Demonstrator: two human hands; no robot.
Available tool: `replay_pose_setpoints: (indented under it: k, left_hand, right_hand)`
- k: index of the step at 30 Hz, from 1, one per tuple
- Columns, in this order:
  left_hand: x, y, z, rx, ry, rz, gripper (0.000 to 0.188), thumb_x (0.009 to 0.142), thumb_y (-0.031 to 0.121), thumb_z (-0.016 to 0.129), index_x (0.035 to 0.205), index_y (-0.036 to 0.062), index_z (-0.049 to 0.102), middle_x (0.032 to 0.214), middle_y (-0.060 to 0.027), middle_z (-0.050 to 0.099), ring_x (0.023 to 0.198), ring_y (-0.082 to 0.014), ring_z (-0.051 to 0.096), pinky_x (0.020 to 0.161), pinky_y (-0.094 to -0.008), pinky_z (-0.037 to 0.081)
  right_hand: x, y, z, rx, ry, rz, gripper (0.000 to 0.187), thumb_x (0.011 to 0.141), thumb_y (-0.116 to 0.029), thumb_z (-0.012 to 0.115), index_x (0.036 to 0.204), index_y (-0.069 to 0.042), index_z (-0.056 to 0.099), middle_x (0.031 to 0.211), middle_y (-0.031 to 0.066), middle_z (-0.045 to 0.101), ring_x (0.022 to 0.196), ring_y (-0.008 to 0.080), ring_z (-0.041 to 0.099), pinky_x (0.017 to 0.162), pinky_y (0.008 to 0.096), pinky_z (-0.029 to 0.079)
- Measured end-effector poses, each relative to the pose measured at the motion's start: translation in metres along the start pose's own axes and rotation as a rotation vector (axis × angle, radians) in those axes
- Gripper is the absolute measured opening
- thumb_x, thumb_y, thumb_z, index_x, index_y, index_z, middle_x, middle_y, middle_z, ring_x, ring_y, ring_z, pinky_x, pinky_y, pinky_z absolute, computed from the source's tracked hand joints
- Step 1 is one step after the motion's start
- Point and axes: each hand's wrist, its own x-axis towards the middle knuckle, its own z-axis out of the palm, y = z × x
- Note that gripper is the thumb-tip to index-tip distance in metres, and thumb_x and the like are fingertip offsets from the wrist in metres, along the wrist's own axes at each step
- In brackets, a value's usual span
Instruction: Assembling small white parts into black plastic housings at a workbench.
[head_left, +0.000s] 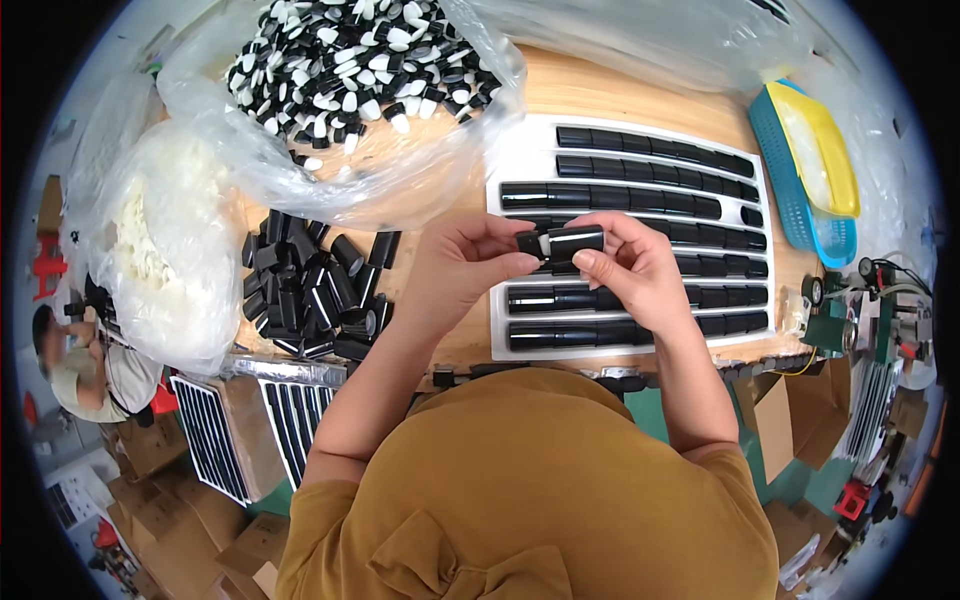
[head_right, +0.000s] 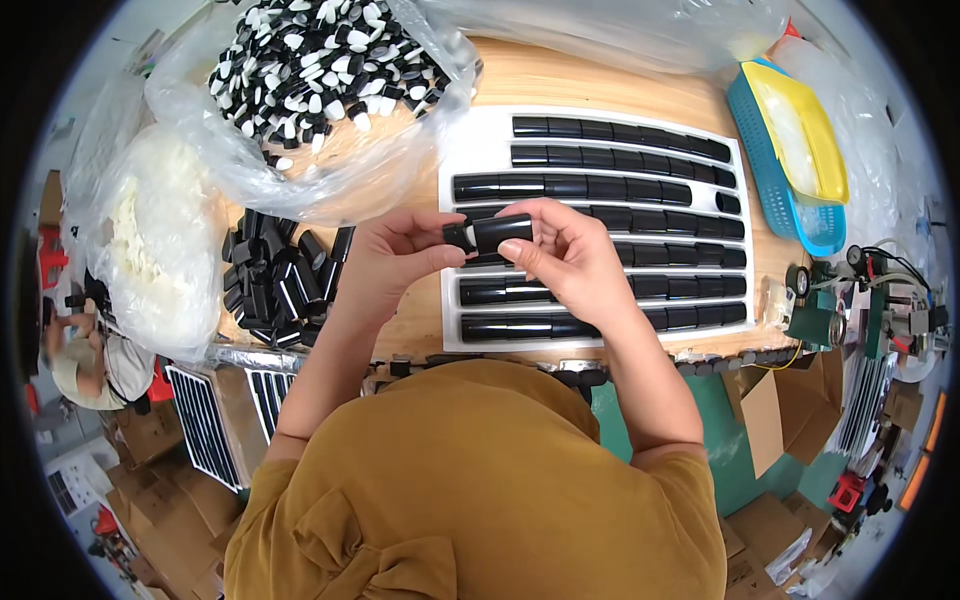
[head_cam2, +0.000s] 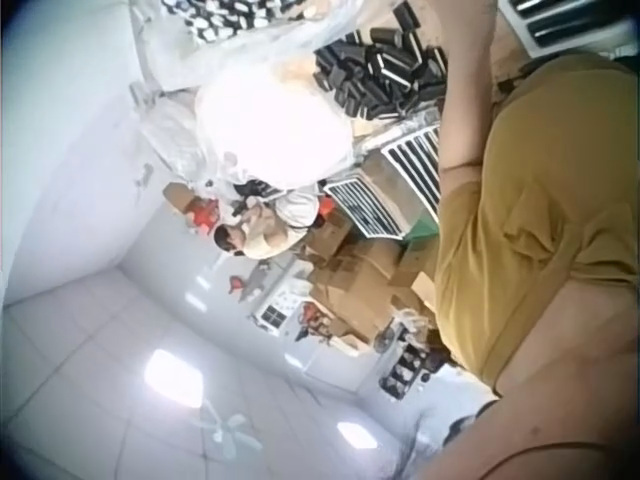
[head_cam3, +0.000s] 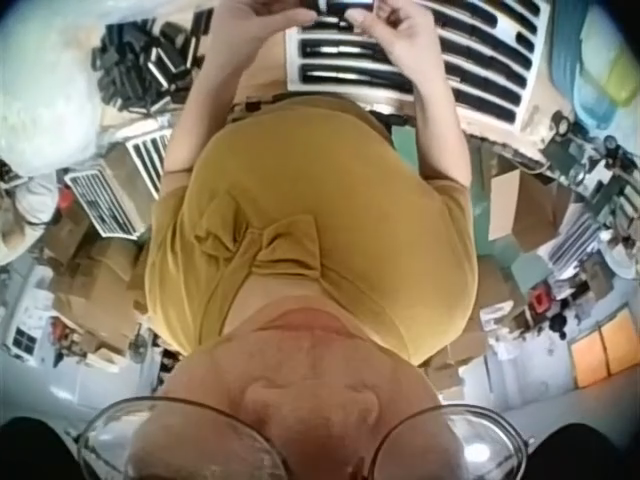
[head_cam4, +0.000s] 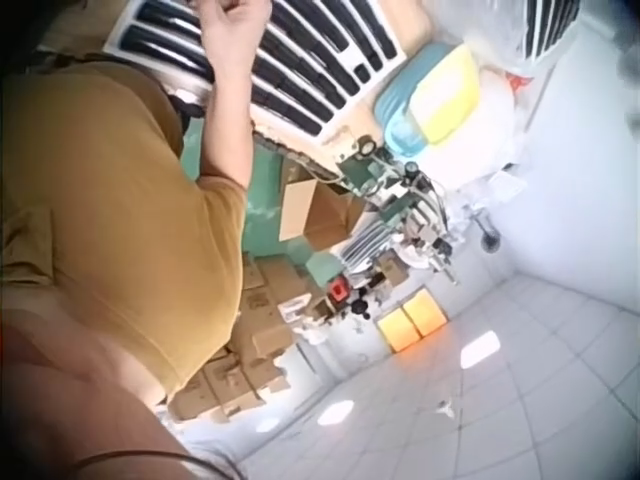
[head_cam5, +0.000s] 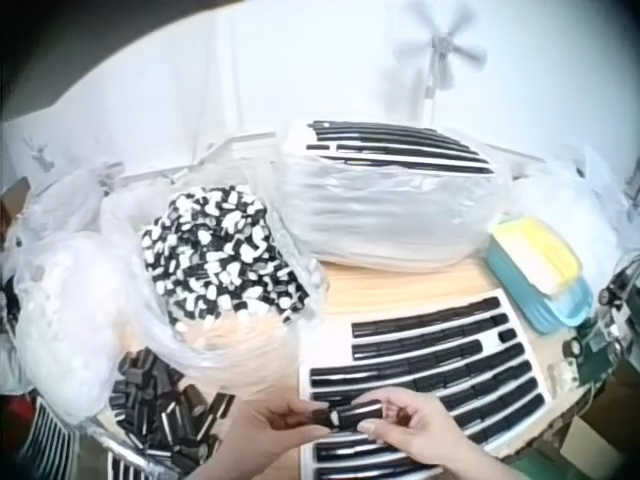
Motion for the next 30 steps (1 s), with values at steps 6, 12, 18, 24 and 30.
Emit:
replay_pose_setpoints:
  k: [6, 12, 18, 24, 30]
  left_hand:
    - [-0.003, 0.0, 0.0, 0.01, -0.02, -0.048, 0.031, 0.078, -0.005, 0.073, 0.108, -0.0033, 0.065, 0.097, -0.0111, 0.07, 0.088, -0.0146, 0.068, 0.077, -0.0238, 0.055]
    - [-0.007, 0.007, 0.003, 0.154, -0.029, -0.074, 0.032, 0.079, -0.003, 0.074, 0.11, -0.0039, 0.065, 0.097, -0.0112, 0.07, 0.086, -0.0141, 0.068, 0.076, -0.0233, 0.055]
    - [-0.007, 0.01, 0.003, 0.117, -0.025, -0.06, 0.031, 0.08, -0.003, 0.073, 0.109, -0.0046, 0.065, 0.095, -0.0109, 0.07, 0.085, -0.0128, 0.068, 0.075, -0.0231, 0.055]
    - [-0.001, 0.028, -0.005, 0.329, -0.194, -0.092, 0.027, 0.088, 0.009, 0.067, 0.111, -0.0041, 0.063, 0.097, -0.009, 0.07, 0.087, -0.0127, 0.066, 0.078, -0.0245, 0.053]
    - [0.01, 0.004, 0.015, -0.219, 0.046, -0.001, 0.071, 0.099, 0.059, 0.022, 0.129, 0.0003, 0.047, 0.127, -0.0137, 0.055, 0.12, -0.0213, 0.05, 0.102, -0.0386, 0.037]
  right_hand:
    - [-0.003, 0.0, 0.007, -0.003, -0.013, -0.012, 0.025, 0.088, -0.004, 0.065, 0.113, 0.0, 0.06, 0.076, -0.0006, 0.06, 0.066, 0.0048, 0.055, 0.061, 0.019, 0.046]
    - [-0.006, -0.004, 0.002, -0.206, -0.058, -0.003, 0.024, 0.089, -0.004, 0.065, 0.112, 0.0, 0.06, 0.079, 0.0002, 0.061, 0.066, 0.0052, 0.055, 0.061, 0.0194, 0.047]
    - [-0.004, -0.01, 0.009, -0.112, -0.036, 0.014, 0.024, 0.089, -0.004, 0.065, 0.112, 0.001, 0.06, 0.08, 0.001, 0.062, 0.065, 0.0058, 0.056, 0.061, 0.02, 0.048]
    - [-0.006, -0.001, 0.011, 0.075, -0.103, 0.098, 0.02, 0.091, -0.003, 0.061, 0.11, 0.001, 0.057, 0.081, 0.0026, 0.063, 0.067, 0.0073, 0.059, 0.061, 0.0213, 0.05]
    - [-0.011, -0.003, 0.046, 0.076, -0.315, 0.166, 0.023, 0.093, -0.005, 0.058, 0.114, 0.001, 0.053, 0.083, 0.0075, 0.067, 0.068, 0.0086, 0.062, 0.063, 0.0223, 0.051]
